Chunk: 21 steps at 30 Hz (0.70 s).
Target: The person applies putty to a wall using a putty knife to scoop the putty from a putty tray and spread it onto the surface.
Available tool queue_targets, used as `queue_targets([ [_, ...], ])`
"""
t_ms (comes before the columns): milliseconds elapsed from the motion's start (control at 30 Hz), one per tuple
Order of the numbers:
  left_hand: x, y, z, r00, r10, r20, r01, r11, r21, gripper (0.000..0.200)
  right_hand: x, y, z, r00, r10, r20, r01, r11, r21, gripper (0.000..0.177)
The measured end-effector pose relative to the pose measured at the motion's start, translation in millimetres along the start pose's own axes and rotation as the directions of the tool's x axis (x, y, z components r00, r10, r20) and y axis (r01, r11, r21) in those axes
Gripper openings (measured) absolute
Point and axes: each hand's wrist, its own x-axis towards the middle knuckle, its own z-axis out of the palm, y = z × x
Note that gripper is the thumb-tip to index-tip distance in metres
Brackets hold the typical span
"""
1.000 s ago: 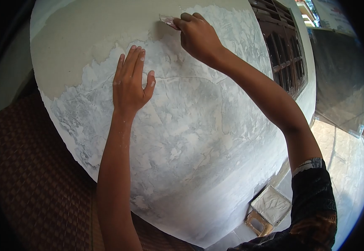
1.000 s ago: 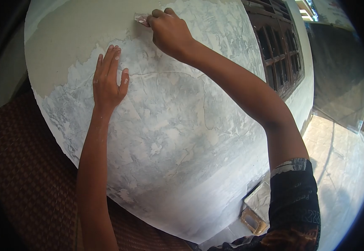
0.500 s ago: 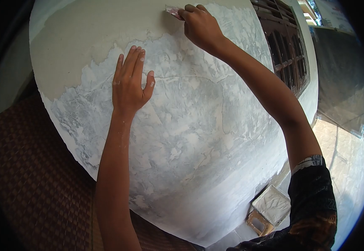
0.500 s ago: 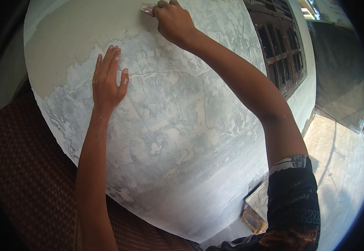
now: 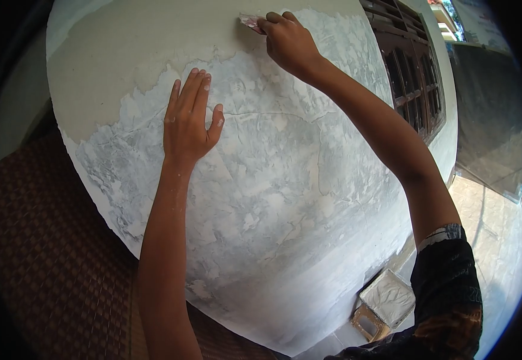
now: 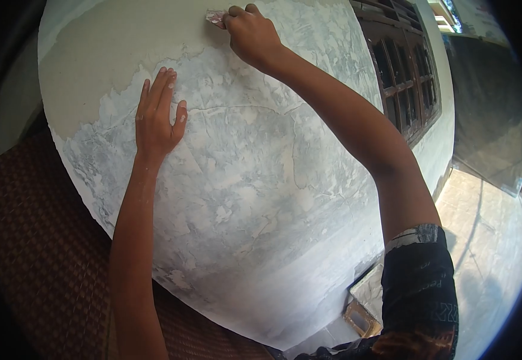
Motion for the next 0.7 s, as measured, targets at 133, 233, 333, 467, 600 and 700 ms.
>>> queue_targets([
  [133,-0.1,0.9,-0.2,1.000,0.004,0.001,-0.004,1.000,0.004,0.050,-25.3,-6.5,6.4,0.993,-0.057,0.107,0.064,0.996,-0.067,0.015],
  [233,1.0,0.7,-2.4,1.000,0.004,0.012,-0.004,1.000,0.012,0.050,-47.2,-40.7,-25.4,0.976,-0.063,0.208,0.061,0.998,0.017,0.010],
  [333,1.1,1.8,0.0,1.000,0.006,0.020,-0.006,1.000,0.007,0.050,-19.7,-33.1,-31.3,0.994,-0.025,0.110,0.025,1.000,-0.001,0.011],
  [467,-0.3,1.5,0.0,1.000,0.008,0.017,-0.008,1.000,0.026,0.050,11.9,-2.9,2.1,0.998,-0.043,0.053,0.050,0.991,-0.121,0.022],
  [600,-0.2,3.6,-2.1,1.000,0.010,0.021,-0.010,1.000,0.014,0.050,-30.1,-22.5,0.3,0.989,-0.052,0.139,0.051,0.999,0.010,0.017],
  [700,1.8,2.9,-3.3,1.000,0.006,0.018,-0.006,1.000,0.012,0.050,-41.0,-40.7,-35.9,0.979,-0.048,0.198,0.011,0.982,0.186,0.017],
])
